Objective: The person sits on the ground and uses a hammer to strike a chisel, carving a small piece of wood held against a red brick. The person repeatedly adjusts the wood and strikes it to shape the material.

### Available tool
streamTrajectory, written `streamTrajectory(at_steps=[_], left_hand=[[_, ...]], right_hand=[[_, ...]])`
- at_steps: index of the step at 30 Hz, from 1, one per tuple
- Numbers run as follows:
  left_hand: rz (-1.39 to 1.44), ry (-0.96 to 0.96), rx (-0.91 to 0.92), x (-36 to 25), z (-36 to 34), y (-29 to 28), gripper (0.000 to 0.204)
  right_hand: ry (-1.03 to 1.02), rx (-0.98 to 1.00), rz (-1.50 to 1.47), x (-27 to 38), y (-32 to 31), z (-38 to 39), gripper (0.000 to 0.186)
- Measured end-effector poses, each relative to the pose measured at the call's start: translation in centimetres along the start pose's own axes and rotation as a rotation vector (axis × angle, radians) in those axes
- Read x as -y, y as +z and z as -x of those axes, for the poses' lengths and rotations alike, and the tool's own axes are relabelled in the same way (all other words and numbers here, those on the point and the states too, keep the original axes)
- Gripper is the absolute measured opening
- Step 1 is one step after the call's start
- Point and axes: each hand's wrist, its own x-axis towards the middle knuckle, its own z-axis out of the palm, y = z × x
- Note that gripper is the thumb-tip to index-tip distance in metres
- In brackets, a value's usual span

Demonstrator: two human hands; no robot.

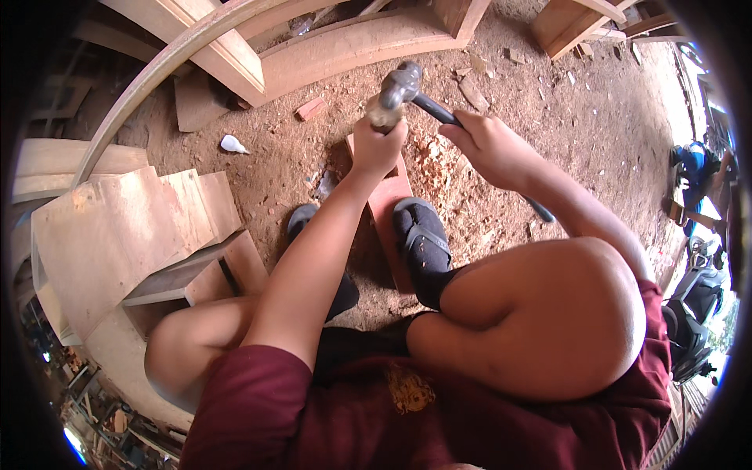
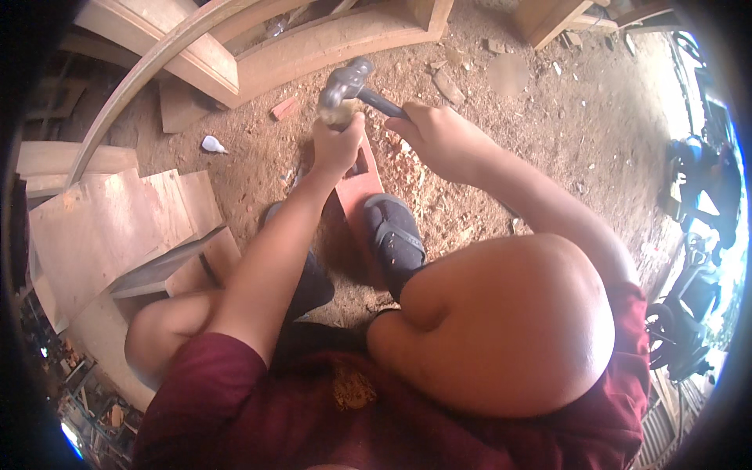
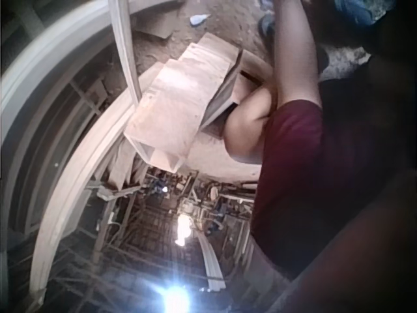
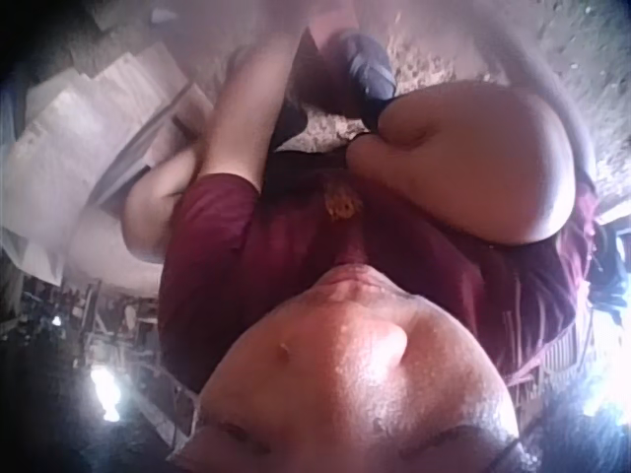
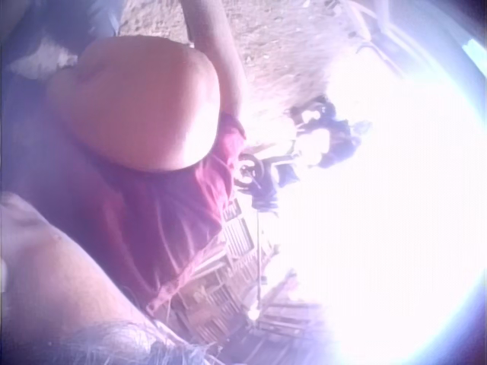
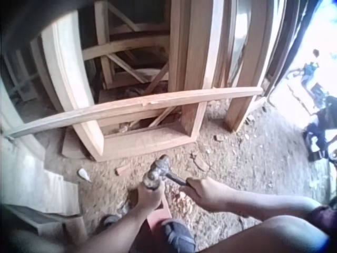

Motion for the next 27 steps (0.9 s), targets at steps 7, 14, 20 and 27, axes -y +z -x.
streamTrajectory(at_steps=[7, 14, 20, 27], left_hand=[[-0.213, 0.308, 0.17, 1.4, 4.1, 0.7, 0.031], [-0.718, 0.77, 0.718, 3.8, 9.4, 2.5, 0.014], [-0.168, 0.396, 0.116, 0.0, 0.5, 1.2, 0.008], [0.116, -0.024, -0.083, -1.3, -1.5, -1.8, 0.029]], right_hand=[[0.291, 0.015, -0.753, -5.8, 2.5, 0.3, 0.031], [0.429, -0.161, -0.916, -5.4, 1.0, 0.8, 0.033], [0.456, -0.156, -0.994, -6.9, 1.1, 1.3, 0.036], [0.407, -0.135, -0.909, -5.4, 0.2, 0.7, 0.036]])
